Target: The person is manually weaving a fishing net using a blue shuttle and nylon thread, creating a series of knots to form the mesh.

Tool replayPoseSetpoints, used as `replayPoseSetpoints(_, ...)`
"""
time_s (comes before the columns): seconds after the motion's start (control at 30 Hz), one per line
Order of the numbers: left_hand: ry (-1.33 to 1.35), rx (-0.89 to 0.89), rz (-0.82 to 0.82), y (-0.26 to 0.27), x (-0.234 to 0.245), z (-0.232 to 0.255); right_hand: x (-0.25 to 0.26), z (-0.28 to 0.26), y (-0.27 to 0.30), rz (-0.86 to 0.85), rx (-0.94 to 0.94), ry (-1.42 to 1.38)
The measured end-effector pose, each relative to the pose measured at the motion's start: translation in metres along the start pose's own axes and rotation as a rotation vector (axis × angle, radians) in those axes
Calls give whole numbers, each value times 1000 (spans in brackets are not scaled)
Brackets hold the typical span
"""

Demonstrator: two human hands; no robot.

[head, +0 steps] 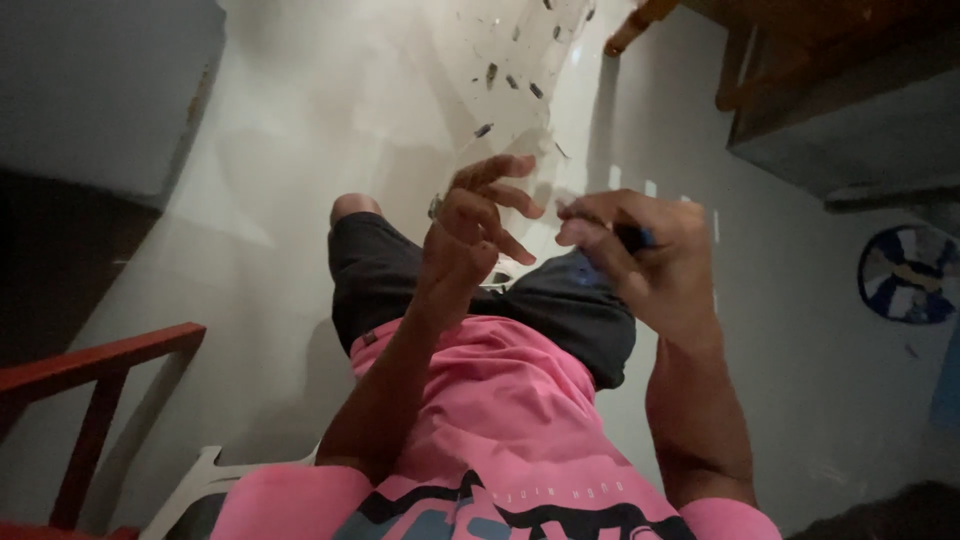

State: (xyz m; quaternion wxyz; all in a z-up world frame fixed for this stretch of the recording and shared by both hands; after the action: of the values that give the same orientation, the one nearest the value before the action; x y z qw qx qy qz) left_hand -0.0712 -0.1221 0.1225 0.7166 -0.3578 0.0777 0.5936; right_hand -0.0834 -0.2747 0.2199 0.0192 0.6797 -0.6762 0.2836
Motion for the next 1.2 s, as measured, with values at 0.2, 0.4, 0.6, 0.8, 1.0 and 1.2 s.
replayPoseSetpoints(0.2,201,75,3,4,3,-1,-5,-12,-3,-63,34,101)
replayPoseSetpoints(0.4,24,100,0,6,-2,12,-6,-15,-7,-139,62,200)
replayPoseSetpoints(0.6,-9,94,-12,8,1,7,-4,-9,-8,-190,97,292)
replayPoseSetpoints(0.8,-34,142,-24,10,7,1,-6,-11,-10,-211,59,312)
replayPoseSetpoints(1.0,-55,146,-5,9,9,-2,-6,-9,-10,-221,68,341)
replayPoseSetpoints(1.2,-65,121,-6,10,10,-5,-7,-10,-13,-228,110,381)
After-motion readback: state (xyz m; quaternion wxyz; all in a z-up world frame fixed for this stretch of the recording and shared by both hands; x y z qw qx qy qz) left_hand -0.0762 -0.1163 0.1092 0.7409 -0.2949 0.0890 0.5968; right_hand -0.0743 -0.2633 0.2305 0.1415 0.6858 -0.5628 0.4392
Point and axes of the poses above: each hand's wrist, its own y-axis away from the middle knuckle, its own x-axis out of the back of the hand, z = x × y, the point moved 1 cm from there along -y, towards the middle knuckle, and after that the axes turned 11 degrees about z, right-handed, at the moved point
